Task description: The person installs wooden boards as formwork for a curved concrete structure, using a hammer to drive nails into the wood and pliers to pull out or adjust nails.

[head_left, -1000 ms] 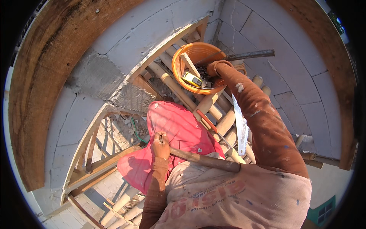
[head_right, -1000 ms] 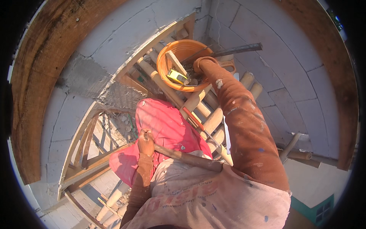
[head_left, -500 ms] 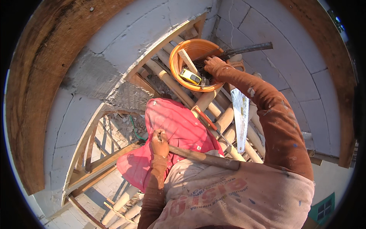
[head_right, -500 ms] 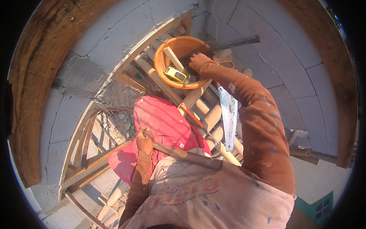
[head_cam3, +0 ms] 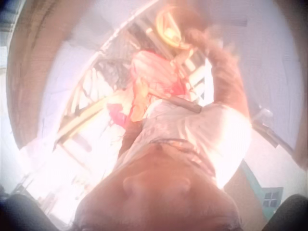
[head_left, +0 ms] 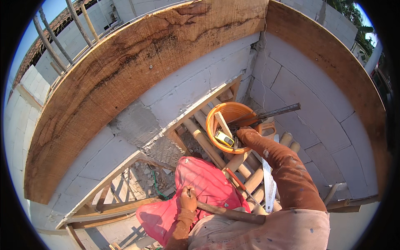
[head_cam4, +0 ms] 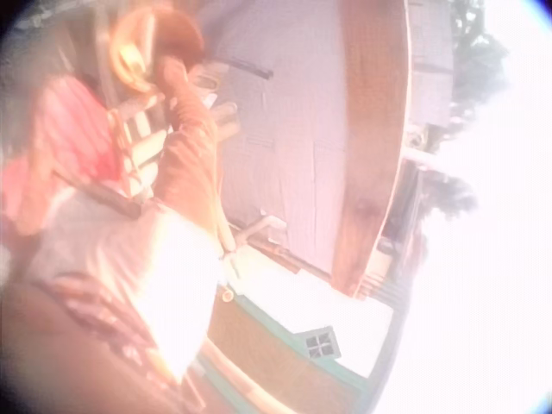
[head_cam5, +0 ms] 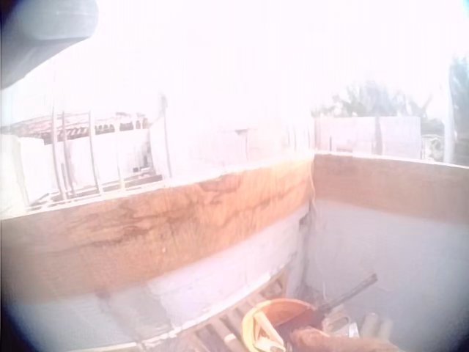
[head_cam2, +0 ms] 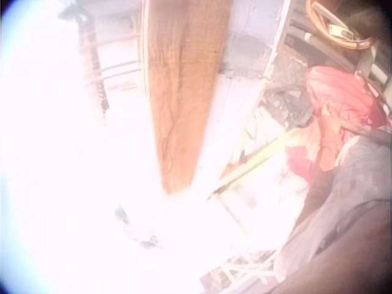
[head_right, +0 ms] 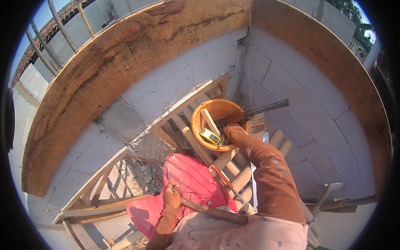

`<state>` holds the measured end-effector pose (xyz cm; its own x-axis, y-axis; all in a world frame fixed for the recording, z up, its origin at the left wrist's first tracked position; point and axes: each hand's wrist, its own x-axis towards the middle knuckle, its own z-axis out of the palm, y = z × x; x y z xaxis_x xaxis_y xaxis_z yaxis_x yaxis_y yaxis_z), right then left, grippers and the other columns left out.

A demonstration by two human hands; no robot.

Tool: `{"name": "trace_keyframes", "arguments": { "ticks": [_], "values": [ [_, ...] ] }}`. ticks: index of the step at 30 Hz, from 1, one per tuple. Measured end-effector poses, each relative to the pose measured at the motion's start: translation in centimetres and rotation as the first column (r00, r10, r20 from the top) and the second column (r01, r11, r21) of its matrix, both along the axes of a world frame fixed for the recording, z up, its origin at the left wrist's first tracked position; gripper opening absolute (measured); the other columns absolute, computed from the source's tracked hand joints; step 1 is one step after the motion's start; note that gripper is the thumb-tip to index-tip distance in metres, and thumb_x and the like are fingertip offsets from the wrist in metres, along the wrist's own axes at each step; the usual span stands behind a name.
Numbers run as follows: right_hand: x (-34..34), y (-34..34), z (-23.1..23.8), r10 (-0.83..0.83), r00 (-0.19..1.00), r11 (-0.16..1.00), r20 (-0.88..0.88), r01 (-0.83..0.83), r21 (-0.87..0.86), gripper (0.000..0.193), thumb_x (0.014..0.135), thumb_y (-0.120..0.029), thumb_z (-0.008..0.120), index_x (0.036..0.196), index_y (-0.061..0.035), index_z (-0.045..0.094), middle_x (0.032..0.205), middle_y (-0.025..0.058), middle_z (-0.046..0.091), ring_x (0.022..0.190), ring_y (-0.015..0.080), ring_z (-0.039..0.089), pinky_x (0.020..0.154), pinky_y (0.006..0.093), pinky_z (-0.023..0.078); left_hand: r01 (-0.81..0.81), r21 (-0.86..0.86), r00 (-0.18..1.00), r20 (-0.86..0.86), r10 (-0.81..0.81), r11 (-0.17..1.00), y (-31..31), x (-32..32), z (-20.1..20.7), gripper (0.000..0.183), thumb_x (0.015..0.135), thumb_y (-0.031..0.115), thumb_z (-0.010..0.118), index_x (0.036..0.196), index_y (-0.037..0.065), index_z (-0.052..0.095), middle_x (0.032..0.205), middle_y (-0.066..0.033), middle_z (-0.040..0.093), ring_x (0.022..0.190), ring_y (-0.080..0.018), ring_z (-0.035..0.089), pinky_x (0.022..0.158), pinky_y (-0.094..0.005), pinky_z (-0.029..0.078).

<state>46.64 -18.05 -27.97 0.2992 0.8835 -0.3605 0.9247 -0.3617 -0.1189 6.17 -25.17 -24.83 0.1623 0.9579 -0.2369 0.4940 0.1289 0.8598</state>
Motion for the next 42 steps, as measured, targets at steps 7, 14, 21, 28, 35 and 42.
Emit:
{"name": "trace_keyframes", "arguments": {
  "ticks": [7, 14, 21, 28, 35, 42],
  "values": [
    [0.8, -1.1, -2.3, 0.129, 0.990, 0.965, 0.061, -0.140, 0.223, 0.009, 0.066, -0.015, 0.073, 0.071, -0.0097, 0.068, 0.074, 0.0028, 0.068, 0.067, 0.0189, 0.066, 0.057, 0.0306, 0.051, 0.002, 0.035, 0.998, -0.065, 0.000, 0.999, -0.1, 0.3, 1.1, 0.015, 0.086, 0.017, 0.056, 0.089, 0.003, 0.060, 0.067, -0.0102, 0.061, 0.063, -0.0202, 0.060, 0.061, -0.0355, 0.047],
    [-3.3, 1.8, 7.6, 0.025, 0.995, 0.944, 0.095, 0.008, -0.329, 0.026, 0.077, -0.018, 0.059, 0.099, -0.0106, 0.071, 0.106, 0.0098, 0.067, 0.100, 0.0253, 0.065, 0.083, 0.0350, 0.052, -0.040, -0.044, 0.998, 0.045, 0.042, 0.998, 0.1, -1.6, -2.8, 0.011, 0.085, 0.013, 0.056, 0.088, 0.003, 0.061, 0.066, -0.0072, 0.060, 0.061, -0.0147, 0.058, 0.057, -0.0310, 0.046],
    [-4.0, -3.2, 18.6, -0.047, 0.992, 0.978, -0.118, 0.069, 0.197, 0.034, 0.084, -0.029, 0.050, 0.089, -0.0002, 0.068, 0.088, 0.0174, 0.068, 0.083, 0.0296, 0.066, 0.076, 0.0384, 0.051, -0.001, -0.128, 0.879, 0.473, 0.062, 0.992, 1.9, 1.8, 2.5, 0.014, 0.090, 0.013, 0.054, 0.086, 0.001, 0.062, 0.060, 0.0043, 0.050, 0.052, -0.0033, 0.044, 0.047, -0.0208, 0.034],
    [-18.9, -7.7, 16.1, 0.171, 0.276, 0.965, -0.946, 0.146, 0.217, 0.021, 0.091, -0.018, 0.051, 0.084, -0.0008, 0.060, 0.072, -0.0015, 0.056, 0.069, 0.0061, 0.049, 0.064, 0.0233, 0.042, 0.038, 0.197, 0.872, 0.473, -0.129, 0.980, 3.5, 4.3, 11.7, 0.025, 0.090, 0.017, 0.058, 0.103, -0.004, 0.065, 0.069, 0.0016, 0.058, 0.061, -0.0042, 0.048, 0.054, -0.0214, 0.039],
    [-24.6, -9.8, 13.1, 0.125, 0.013, 0.973, -0.992, 0.193, 0.126, 0.022, 0.095, -0.018, 0.051, 0.102, 0.0008, 0.059, 0.091, -0.0007, 0.057, 0.084, 0.0091, 0.052, 0.077, 0.0234, 0.044, 0.052, 0.125, 0.859, 0.500, -0.108, 0.991, 3.3, 1.2, 13.0, 0.026, 0.092, 0.021, 0.057, 0.100, -0.002, 0.067, 0.072, -0.0022, 0.062, 0.066, -0.0061, 0.053, 0.058, -0.0221, 0.044],
    [-23.6, -14.7, 15.7, -0.368, 0.039, 0.877, -0.929, -0.317, -0.361, 0.055, 0.089, -0.019, 0.063, 0.135, -0.0016, 0.038, 0.110, 0.0033, 0.053, 0.100, 0.0104, 0.049, 0.087, 0.0261, 0.042, -0.233, 0.414, 0.901, 0.433, 0.035, 0.880, 6.1, -1.5, 15.2, 0.030, 0.092, 0.024, 0.055, 0.100, -0.002, 0.068, 0.076, -0.0033, 0.062, 0.064, -0.0071, 0.049, 0.059, -0.0224, 0.040]
  ]
}}
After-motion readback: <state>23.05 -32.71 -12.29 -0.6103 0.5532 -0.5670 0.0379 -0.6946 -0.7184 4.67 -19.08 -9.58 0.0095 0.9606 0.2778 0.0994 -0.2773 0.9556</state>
